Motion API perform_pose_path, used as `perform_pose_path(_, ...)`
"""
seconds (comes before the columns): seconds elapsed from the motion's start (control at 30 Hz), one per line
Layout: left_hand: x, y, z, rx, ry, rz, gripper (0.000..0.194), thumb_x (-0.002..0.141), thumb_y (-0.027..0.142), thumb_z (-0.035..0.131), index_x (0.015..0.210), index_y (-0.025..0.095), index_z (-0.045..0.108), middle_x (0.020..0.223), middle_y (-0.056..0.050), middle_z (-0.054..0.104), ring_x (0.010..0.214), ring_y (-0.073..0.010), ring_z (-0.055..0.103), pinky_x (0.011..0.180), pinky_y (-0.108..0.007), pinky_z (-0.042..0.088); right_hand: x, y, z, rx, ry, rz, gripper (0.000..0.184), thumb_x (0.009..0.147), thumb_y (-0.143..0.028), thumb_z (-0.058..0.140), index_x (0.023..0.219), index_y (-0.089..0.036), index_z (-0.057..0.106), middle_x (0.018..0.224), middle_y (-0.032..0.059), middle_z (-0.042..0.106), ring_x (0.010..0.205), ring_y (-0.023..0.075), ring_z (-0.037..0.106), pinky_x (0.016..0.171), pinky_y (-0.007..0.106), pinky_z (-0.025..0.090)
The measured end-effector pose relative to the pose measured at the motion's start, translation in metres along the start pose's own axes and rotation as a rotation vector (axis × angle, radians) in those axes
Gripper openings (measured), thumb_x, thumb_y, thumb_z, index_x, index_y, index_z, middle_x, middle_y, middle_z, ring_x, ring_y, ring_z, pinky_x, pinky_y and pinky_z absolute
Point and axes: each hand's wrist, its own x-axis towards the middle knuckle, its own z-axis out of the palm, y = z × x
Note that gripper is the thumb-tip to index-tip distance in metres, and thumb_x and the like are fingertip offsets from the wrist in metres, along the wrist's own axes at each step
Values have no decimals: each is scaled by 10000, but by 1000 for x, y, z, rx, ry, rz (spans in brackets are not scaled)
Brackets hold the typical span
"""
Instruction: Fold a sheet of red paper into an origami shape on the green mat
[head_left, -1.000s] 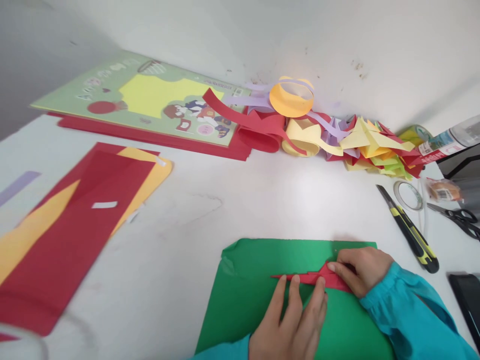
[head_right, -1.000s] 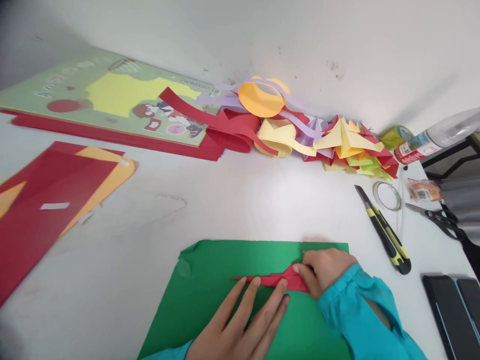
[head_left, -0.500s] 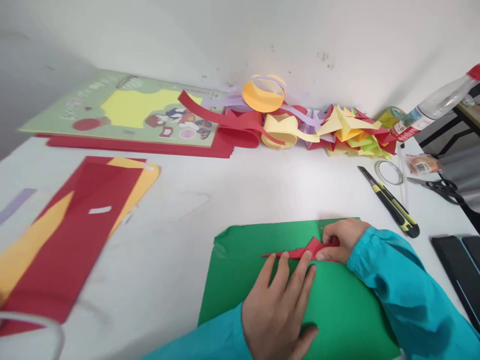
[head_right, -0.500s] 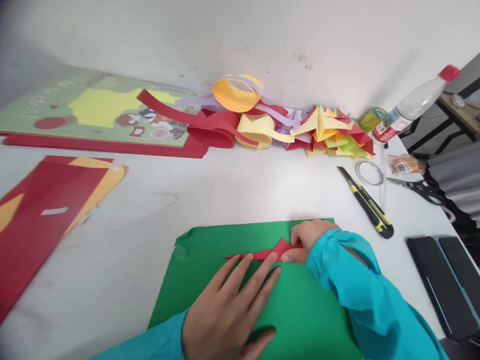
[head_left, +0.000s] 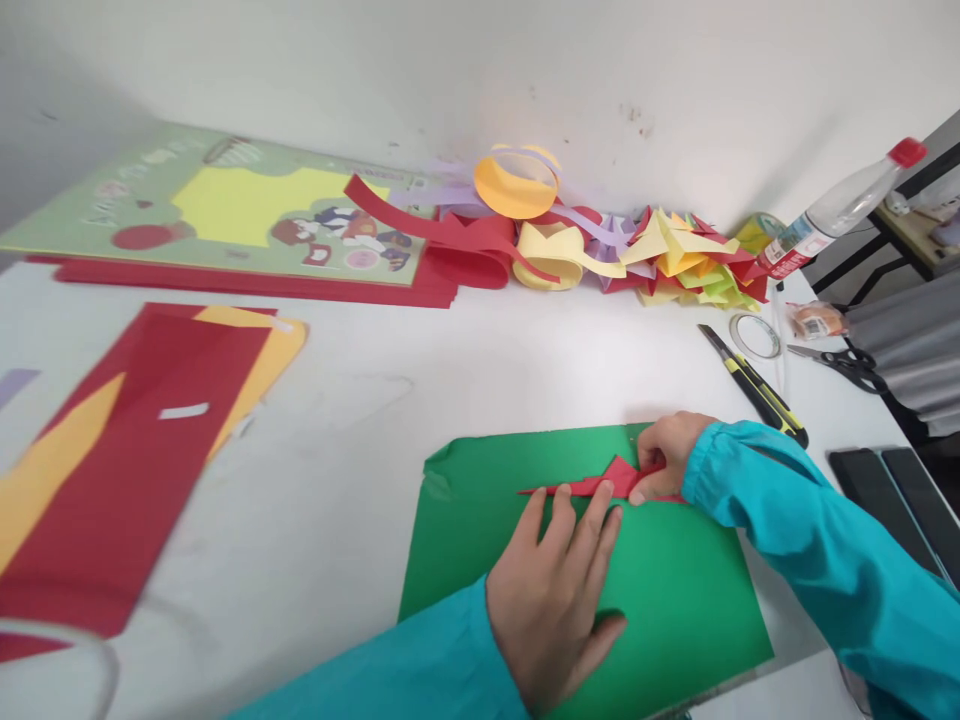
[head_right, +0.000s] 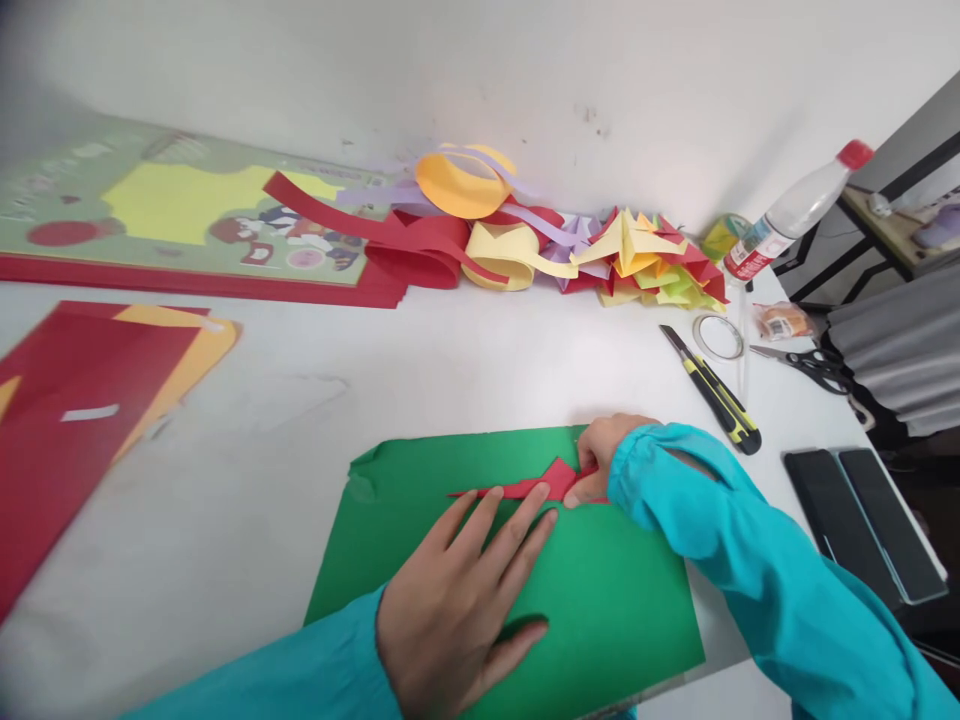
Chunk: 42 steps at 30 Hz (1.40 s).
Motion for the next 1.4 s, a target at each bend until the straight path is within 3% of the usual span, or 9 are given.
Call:
perform_pose_path(0.27,0,-1,-1,-1,16,11,675,762,599,418,1289,177,438,1410,-98,329,1121,-358,403,940,-524,271,6,4,-9,23,-106,-27,401,643,-565,612,765,-200,725,610,10,642,573,132,560,484,209,366)
perform_pose_path(0.5,0,-1,0,-5,26,19,676,769,600,413,1288,168,439,1412,-107,321,1118,-360,399,938,-526,256,11,-10,-24,-95,-195,-12,420,621,-561,624,765,-180,726,622,30,642,573,159,564,485,237,375)
perform_pose_path(0.6,0,-1,0,3,30,27,685,769,600,412,1293,160,431,1407,-107,331,1109,-365,402,937,-533,247,10,-14,-23,-212,-139,-10,418,616,-571,621,772,-196,719,650,54,644,590,193,577,479,264,368)
perform_pose_path(0.7,0,-2,0,-6,26,30,684,772,594,411,1295,154,428,1409,-112,326,1104,-367,407,932,-535,252,9,-10,-17,-178,-84,-7,361,622,-552,631,734,-217,710,635,45,639,599,185,582,482,255,368)
perform_pose_path(0.8,1,-2,0,-18,16,32,672,781,591,398,1293,158,431,1407,-116,327,1109,-362,408,928,-531,267,7,-3,-13,-92,-96,3,336,620,-548,635,727,-237,705,635,13,639,615,156,583,493,228,372)
perform_pose_path(1.07,1,-3,-1,-7,22,45,674,783,587,400,1298,152,424,1404,-135,327,1106,-362,415,926,-535,266,4,-8,-17,-146,-114,38,383,602,-573,629,767,-239,715,623,15,633,592,162,578,468,233,357)
perform_pose_path(1.4,2,-5,-1,39,59,66,681,774,591,399,1291,148,434,1387,-123,358,1067,-359,418,898,-522,270,6,20,0,-99,-55,-47,337,614,-513,643,685,-193,723,479,-13,549,479,110,493,451,221,309)
